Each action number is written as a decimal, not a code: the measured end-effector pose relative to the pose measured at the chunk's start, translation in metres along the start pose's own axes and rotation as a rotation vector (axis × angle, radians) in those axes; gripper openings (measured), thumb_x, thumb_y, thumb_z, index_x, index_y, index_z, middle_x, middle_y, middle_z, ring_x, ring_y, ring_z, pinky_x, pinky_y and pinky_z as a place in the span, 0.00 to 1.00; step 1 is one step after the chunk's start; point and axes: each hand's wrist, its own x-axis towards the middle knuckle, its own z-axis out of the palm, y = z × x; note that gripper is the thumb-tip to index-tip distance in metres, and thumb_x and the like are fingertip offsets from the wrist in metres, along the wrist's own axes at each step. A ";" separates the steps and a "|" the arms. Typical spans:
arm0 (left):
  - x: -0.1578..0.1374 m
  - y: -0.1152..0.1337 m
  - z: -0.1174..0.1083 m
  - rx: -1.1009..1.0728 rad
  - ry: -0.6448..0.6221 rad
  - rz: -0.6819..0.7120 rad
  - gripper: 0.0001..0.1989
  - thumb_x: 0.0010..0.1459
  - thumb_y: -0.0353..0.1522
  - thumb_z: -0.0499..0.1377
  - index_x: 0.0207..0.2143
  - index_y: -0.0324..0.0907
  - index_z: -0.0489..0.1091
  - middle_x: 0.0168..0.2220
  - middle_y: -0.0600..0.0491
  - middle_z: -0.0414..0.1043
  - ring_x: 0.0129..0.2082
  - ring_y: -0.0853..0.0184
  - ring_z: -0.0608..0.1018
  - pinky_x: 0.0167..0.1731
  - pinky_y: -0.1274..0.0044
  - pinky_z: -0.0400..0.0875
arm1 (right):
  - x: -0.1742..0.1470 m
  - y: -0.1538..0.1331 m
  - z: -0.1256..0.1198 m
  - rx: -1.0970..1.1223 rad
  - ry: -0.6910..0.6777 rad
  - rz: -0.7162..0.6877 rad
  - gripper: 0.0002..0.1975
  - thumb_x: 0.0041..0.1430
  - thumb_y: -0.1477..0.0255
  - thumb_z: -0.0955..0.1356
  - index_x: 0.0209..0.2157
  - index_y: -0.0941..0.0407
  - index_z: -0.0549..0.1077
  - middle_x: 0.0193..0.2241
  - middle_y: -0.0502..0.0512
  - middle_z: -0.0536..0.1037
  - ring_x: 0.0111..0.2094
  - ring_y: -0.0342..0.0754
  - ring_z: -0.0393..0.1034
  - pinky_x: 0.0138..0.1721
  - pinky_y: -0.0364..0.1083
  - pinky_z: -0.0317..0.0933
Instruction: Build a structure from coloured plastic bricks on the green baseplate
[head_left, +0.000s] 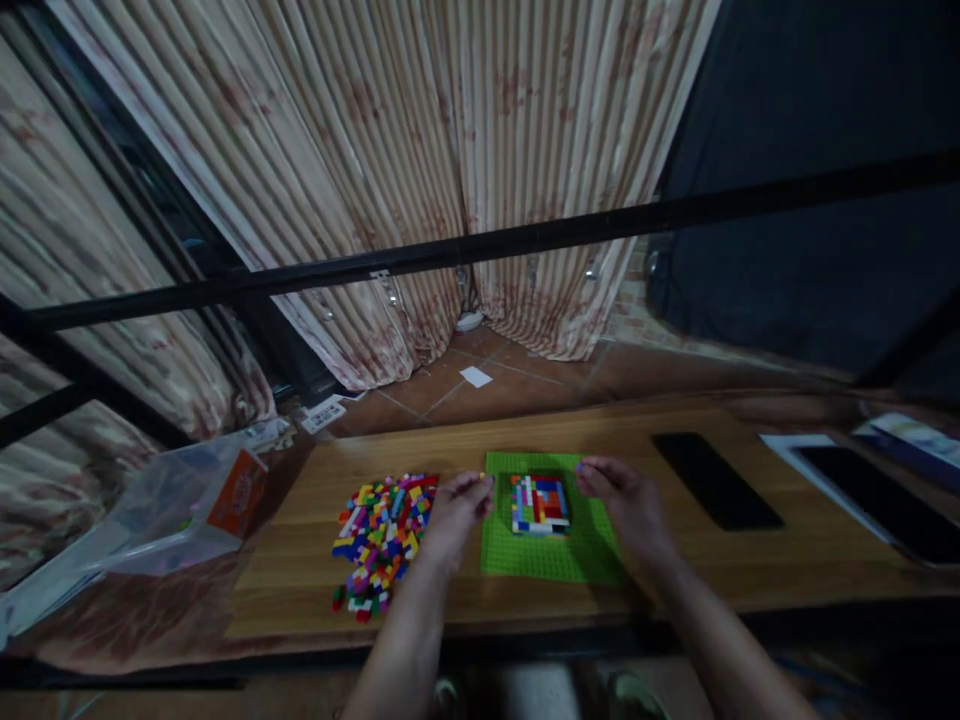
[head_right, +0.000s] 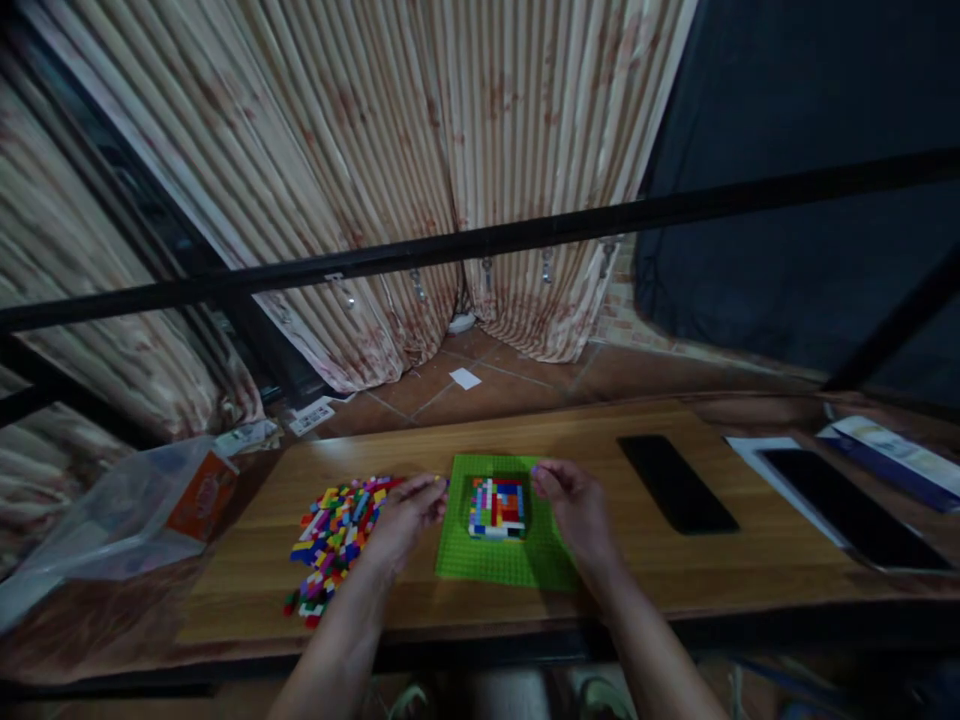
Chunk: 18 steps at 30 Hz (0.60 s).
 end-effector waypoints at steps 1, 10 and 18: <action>0.001 0.000 0.001 0.027 0.011 0.010 0.15 0.41 0.39 0.67 0.21 0.38 0.69 0.20 0.57 0.66 0.21 0.75 0.67 0.23 0.81 0.60 | 0.002 0.003 -0.003 -0.006 -0.002 -0.012 0.16 0.40 0.59 0.74 0.29 0.55 0.76 0.25 0.53 0.78 0.27 0.49 0.72 0.33 0.50 0.67; 0.005 -0.006 0.011 0.172 0.006 0.035 0.14 0.43 0.41 0.64 0.22 0.38 0.69 0.21 0.58 0.66 0.22 0.75 0.68 0.24 0.81 0.61 | 0.014 0.025 0.005 -0.248 -0.074 -0.074 0.11 0.48 0.61 0.69 0.28 0.55 0.76 0.29 0.53 0.79 0.33 0.50 0.72 0.40 0.49 0.63; 0.005 -0.007 0.012 0.227 -0.037 0.028 0.13 0.46 0.39 0.63 0.21 0.38 0.68 0.20 0.58 0.65 0.22 0.75 0.66 0.25 0.81 0.60 | 0.018 0.039 0.008 -0.253 -0.115 -0.027 0.10 0.47 0.62 0.70 0.28 0.55 0.77 0.29 0.52 0.79 0.33 0.49 0.72 0.41 0.49 0.62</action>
